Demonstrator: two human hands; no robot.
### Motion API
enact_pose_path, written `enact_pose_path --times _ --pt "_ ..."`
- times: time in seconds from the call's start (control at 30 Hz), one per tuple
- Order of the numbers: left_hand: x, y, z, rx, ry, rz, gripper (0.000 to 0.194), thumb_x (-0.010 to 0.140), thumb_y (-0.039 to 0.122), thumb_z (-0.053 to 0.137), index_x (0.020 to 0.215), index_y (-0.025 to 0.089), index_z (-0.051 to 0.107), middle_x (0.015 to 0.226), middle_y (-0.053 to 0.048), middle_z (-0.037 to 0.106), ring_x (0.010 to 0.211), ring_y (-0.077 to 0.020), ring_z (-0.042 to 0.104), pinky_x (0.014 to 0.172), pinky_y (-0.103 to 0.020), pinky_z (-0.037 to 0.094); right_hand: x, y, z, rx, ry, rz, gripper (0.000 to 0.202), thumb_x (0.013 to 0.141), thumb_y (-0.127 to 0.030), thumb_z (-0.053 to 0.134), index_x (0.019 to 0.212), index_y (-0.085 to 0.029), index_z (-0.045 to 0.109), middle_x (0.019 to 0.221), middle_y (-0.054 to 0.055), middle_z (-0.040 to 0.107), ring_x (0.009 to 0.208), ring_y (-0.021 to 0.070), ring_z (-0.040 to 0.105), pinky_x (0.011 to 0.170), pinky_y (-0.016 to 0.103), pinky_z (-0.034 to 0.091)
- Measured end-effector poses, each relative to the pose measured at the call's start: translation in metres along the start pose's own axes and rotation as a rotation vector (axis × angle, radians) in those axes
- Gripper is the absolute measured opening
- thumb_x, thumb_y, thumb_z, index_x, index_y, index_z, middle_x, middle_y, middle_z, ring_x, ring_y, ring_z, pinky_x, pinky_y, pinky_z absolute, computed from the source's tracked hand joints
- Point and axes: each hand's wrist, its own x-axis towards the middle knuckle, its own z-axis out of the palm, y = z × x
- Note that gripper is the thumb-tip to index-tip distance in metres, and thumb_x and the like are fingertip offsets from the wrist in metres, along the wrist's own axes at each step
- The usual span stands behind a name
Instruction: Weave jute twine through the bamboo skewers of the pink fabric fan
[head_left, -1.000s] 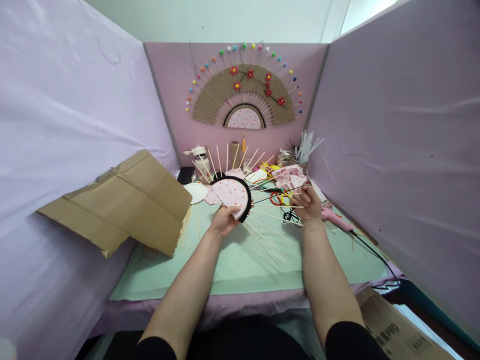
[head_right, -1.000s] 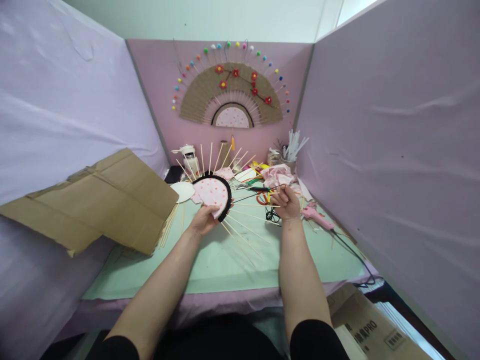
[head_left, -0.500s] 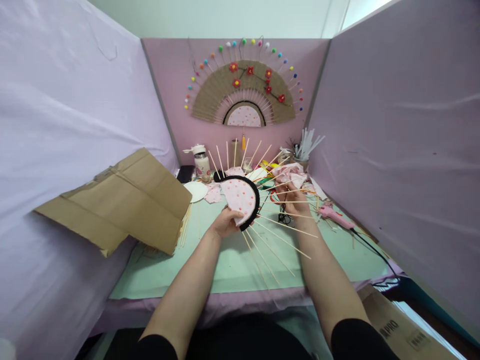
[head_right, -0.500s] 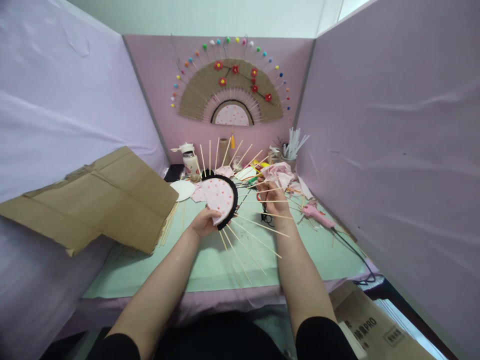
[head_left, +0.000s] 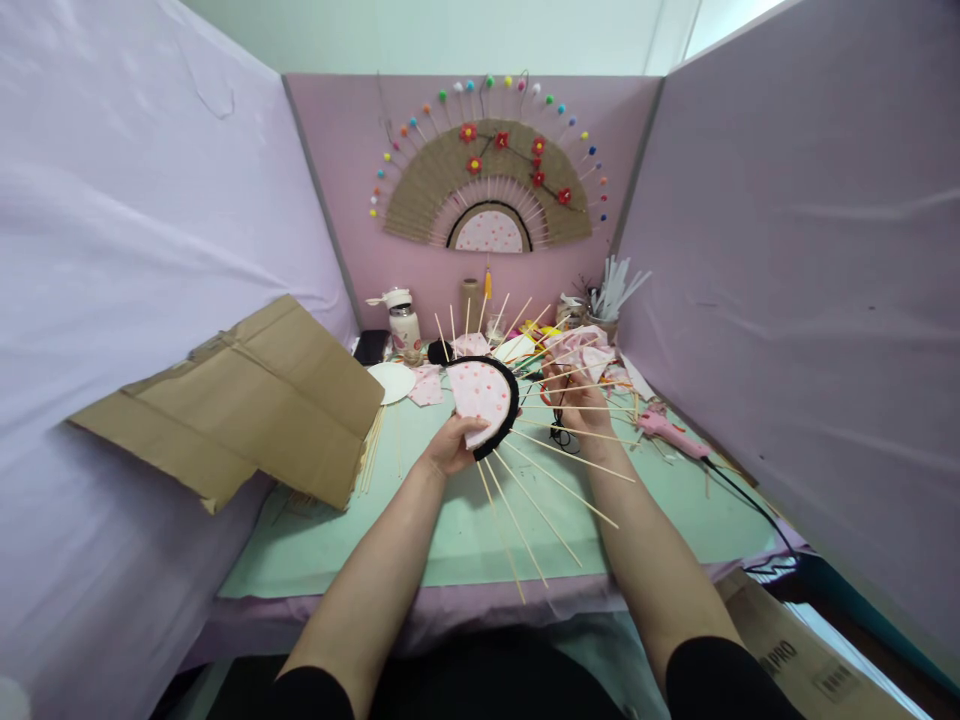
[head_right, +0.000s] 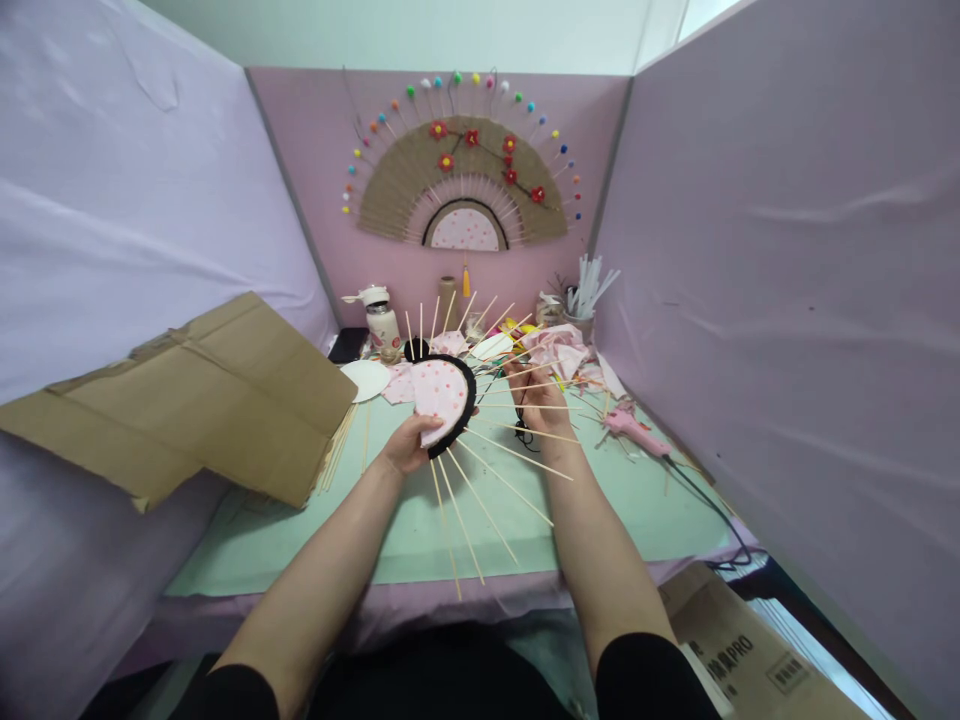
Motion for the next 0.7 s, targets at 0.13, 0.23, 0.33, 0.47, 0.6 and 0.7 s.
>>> enact_pose_path --times 0.13,0.23,0.33,0.47,0.6,0.7 --pt "0.0006 -0.0019 -0.0022 -0.011 -0.003 -0.018 0.057 0.062 0.008 0.064 0.118 0.009 0.056 0.11 -0.019 0.066 0.098 -0.03 0.064 0.084 -0.04 0.05 -0.0015 0.0008 0.0018 -0.005 -0.001 -0.001 0.01 0.08 -0.011 0.055 0.078 -0.019 0.059 0.098 0.006 0.071 0.097 0.0156 0.066 0.072 0.022 0.059" --pt "0.0012 -0.0038 -0.0034 -0.025 -0.029 -0.02 0.059 0.061 0.006 0.064 0.12 0.008 0.054 0.112 -0.021 0.065 0.102 -0.0326 0.061 0.09 -0.044 0.047 -0.0024 0.0024 0.0026 -0.015 0.007 0.017 0.009 0.079 -0.013 0.057 0.085 -0.019 0.06 0.098 0.006 0.071 0.095 0.0163 0.066 0.068 0.022 0.06" --pt "0.0013 -0.0043 -0.0034 -0.031 -0.087 -0.034 0.06 0.062 0.007 0.063 0.121 0.008 0.054 0.114 -0.022 0.063 0.104 -0.0345 0.06 0.09 -0.046 0.046 -0.0031 0.0034 0.0022 -0.022 0.028 0.033 0.009 0.08 -0.015 0.056 0.087 -0.018 0.061 0.093 0.007 0.072 0.091 0.0167 0.068 0.067 0.023 0.06" --pt "-0.0006 -0.0028 -0.0015 -0.033 -0.183 -0.041 0.058 0.063 0.008 0.061 0.121 0.008 0.054 0.117 -0.023 0.061 0.107 -0.0349 0.059 0.09 -0.044 0.046 -0.0043 0.0036 0.0013 -0.014 0.011 0.031 0.009 0.083 -0.016 0.052 0.086 -0.018 0.061 0.095 0.007 0.072 0.089 0.0173 0.068 0.066 0.025 0.06" --pt "-0.0029 -0.0023 -0.0004 -0.036 -0.222 -0.034 0.06 0.06 0.008 0.061 0.119 0.007 0.056 0.118 -0.022 0.061 0.108 -0.0347 0.058 0.091 -0.042 0.046 -0.0047 0.0034 0.0022 0.003 -0.011 0.007 0.007 0.083 -0.014 0.055 0.082 -0.018 0.061 0.096 0.007 0.072 0.093 0.0176 0.067 0.069 0.024 0.06" --pt "-0.0024 -0.0042 -0.0005 -0.05 -0.158 -0.013 0.062 0.058 0.007 0.062 0.12 0.007 0.055 0.115 -0.022 0.062 0.107 -0.0349 0.059 0.091 -0.043 0.046 -0.0042 0.0043 0.0038 0.014 -0.028 -0.004 0.005 0.081 -0.013 0.057 0.081 -0.016 0.061 0.098 0.008 0.071 0.098 0.0174 0.066 0.075 0.022 0.058"
